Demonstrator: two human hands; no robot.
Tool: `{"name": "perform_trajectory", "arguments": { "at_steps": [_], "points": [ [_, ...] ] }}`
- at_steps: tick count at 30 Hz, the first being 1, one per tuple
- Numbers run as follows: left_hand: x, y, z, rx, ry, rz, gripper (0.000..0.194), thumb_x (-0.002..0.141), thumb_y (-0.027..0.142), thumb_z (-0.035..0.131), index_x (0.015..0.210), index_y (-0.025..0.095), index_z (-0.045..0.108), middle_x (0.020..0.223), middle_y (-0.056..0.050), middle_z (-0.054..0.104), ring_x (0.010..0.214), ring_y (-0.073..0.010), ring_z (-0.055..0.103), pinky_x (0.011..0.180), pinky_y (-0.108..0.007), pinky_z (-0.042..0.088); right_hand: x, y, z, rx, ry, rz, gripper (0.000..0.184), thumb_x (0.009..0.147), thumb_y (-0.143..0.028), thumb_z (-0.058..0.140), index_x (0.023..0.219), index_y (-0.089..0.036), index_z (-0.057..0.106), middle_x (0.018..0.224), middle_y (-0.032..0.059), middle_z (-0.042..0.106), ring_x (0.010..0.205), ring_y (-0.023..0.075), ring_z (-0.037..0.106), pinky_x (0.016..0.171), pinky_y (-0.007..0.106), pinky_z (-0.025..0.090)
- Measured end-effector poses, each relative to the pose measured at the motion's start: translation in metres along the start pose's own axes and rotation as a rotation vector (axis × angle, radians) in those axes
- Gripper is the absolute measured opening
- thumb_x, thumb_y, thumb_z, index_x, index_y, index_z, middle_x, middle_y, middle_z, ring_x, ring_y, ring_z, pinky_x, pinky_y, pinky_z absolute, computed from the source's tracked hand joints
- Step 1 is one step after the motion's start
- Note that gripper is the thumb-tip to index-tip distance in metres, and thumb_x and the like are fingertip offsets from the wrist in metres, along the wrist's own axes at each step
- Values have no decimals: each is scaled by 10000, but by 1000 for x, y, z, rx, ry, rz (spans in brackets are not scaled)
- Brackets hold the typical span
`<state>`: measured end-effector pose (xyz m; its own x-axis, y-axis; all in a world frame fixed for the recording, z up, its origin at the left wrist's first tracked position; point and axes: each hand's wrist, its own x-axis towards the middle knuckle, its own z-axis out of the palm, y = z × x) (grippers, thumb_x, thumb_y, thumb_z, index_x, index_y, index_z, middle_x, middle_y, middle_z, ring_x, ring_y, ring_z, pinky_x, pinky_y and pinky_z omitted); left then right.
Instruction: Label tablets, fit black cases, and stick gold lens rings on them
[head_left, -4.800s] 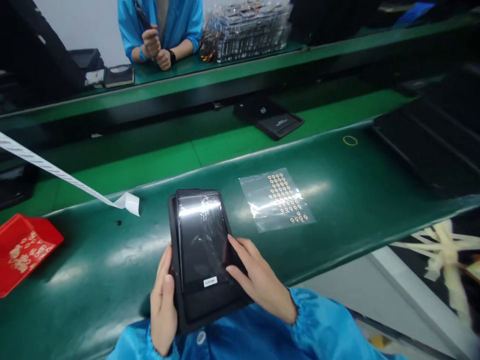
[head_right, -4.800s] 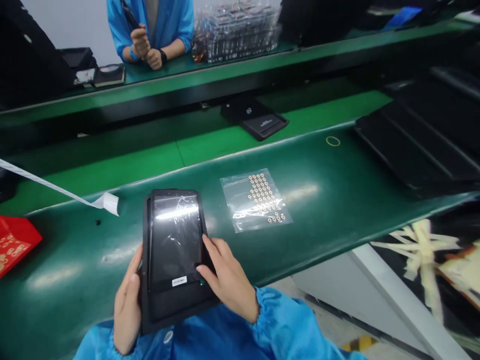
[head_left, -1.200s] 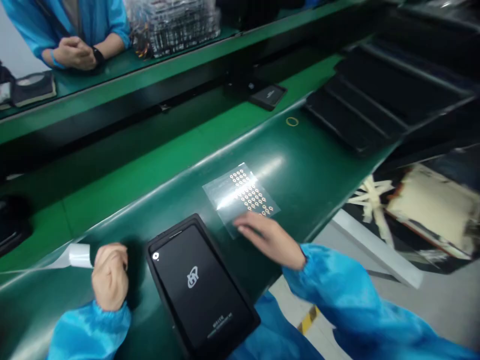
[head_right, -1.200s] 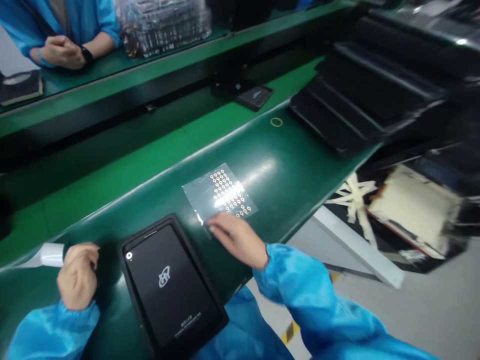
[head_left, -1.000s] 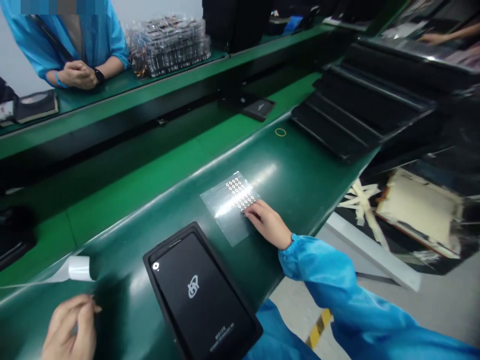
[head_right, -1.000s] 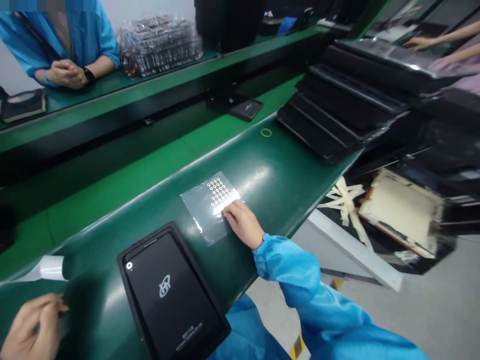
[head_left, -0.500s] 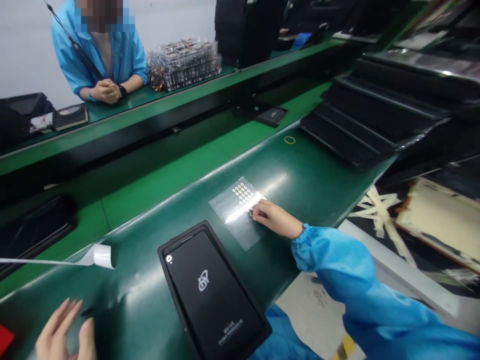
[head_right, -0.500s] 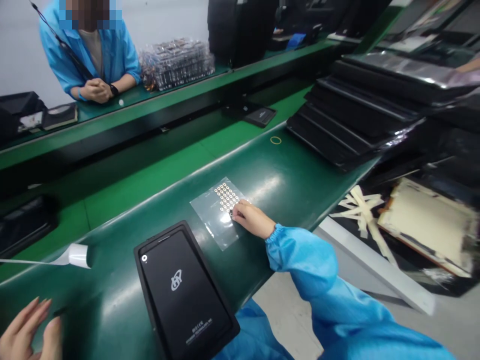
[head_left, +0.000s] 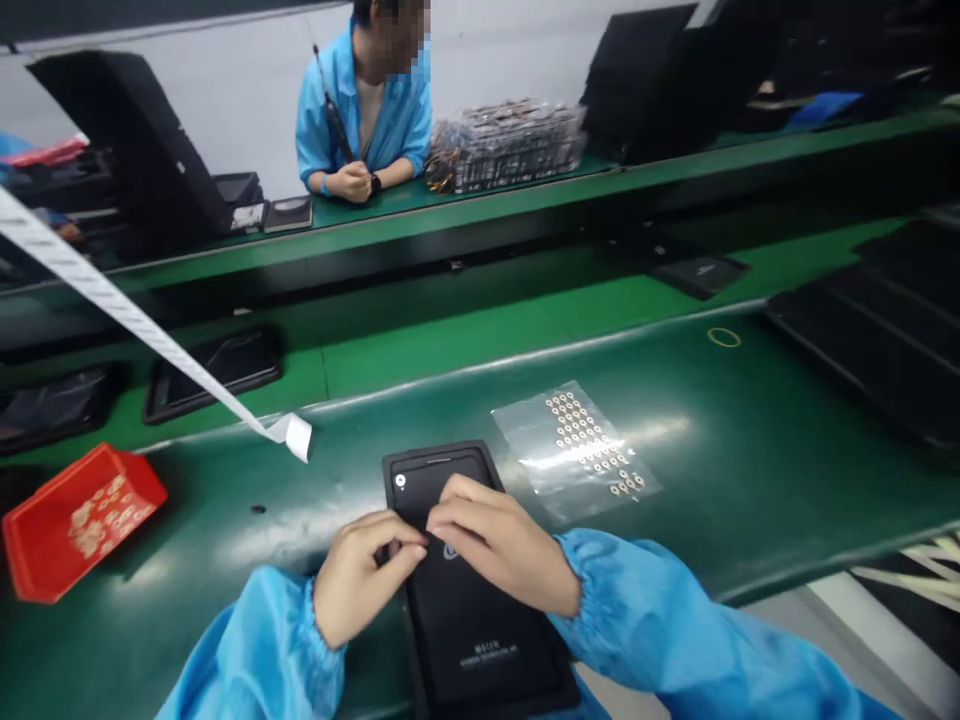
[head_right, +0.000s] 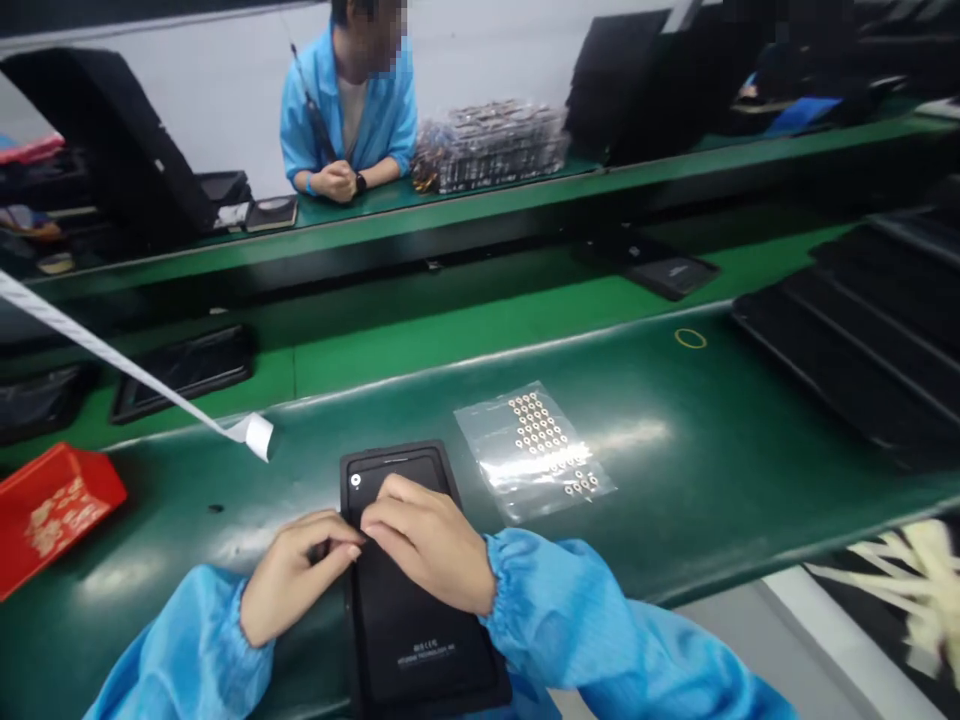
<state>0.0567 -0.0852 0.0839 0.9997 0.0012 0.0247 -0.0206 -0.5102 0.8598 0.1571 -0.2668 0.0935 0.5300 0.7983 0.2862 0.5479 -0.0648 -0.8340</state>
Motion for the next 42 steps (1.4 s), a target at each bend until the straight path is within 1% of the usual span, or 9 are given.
{"name": "perform_trajectory", "arguments": {
  "at_steps": [6,16,23,27,29,33,37,39,42],
  "points": [
    [-6,10,-7,-136,44,-125,120,831,254,631,769,175,697,664,12,615,595,-97,529,549,-193,392,5,-8,15,376,-21,166,86,892,-136,581,834,-159,640,808,15,578,682,95,540,574,195,413],
    [-16,7,-19,-229,68,-178,176,812,206,563,668,147,644,638,-18,627,608,-111,564,591,-199,432,11,-12,28,177,-68,20,94,918,-90,548,883,-176,567,798,-8,537,682,87,508,598,192,399],
    [-41,-17,-35,-658,-229,-451,288,727,413,622,727,125,608,533,-30,579,458,-126,539,465,-210,430,28,-33,40,-194,-329,-448,198,1005,-134,394,924,-149,574,862,41,592,738,150,519,610,269,424],
    [-77,-44,-112,-364,174,-480,317,834,441,593,843,127,636,689,-34,639,651,-123,604,646,-219,489,40,-25,42,-154,-248,-478,168,1015,-160,392,918,-181,528,883,35,590,761,150,519,660,278,441],
    [-101,-58,-165,439,710,-451,375,876,499,511,833,152,647,791,5,649,763,-143,622,751,-271,515,47,-7,36,-113,-187,-300,108,1005,-173,436,937,-205,513,931,45,574,834,149,546,722,270,455],
    [-113,-88,-222,1000,904,-460,432,825,486,677,619,126,558,699,11,516,803,-198,562,865,-429,481,52,35,19,-96,-121,20,116,976,-157,450,879,-204,495,956,66,533,891,172,544,797,312,469],
    [-63,-90,-155,998,618,127,161,919,211,576,790,126,619,883,-63,622,867,-211,588,829,-373,503,49,57,17,-66,-159,130,127,953,-118,438,855,-191,475,966,67,510,904,170,532,846,342,464],
    [-34,-77,-101,833,319,293,199,933,86,466,1052,92,626,1071,-131,611,1056,-248,570,883,-371,495,47,59,22,-67,-174,161,125,951,-103,433,862,-185,463,988,71,498,906,167,526,865,352,458],
    [-3,-64,-40,707,89,468,319,939,26,397,1181,95,592,1267,-136,583,1239,-257,499,973,-377,456,47,59,27,-100,-171,166,126,949,-82,424,872,-174,462,999,79,489,922,173,520,884,366,457]
  ]
}}
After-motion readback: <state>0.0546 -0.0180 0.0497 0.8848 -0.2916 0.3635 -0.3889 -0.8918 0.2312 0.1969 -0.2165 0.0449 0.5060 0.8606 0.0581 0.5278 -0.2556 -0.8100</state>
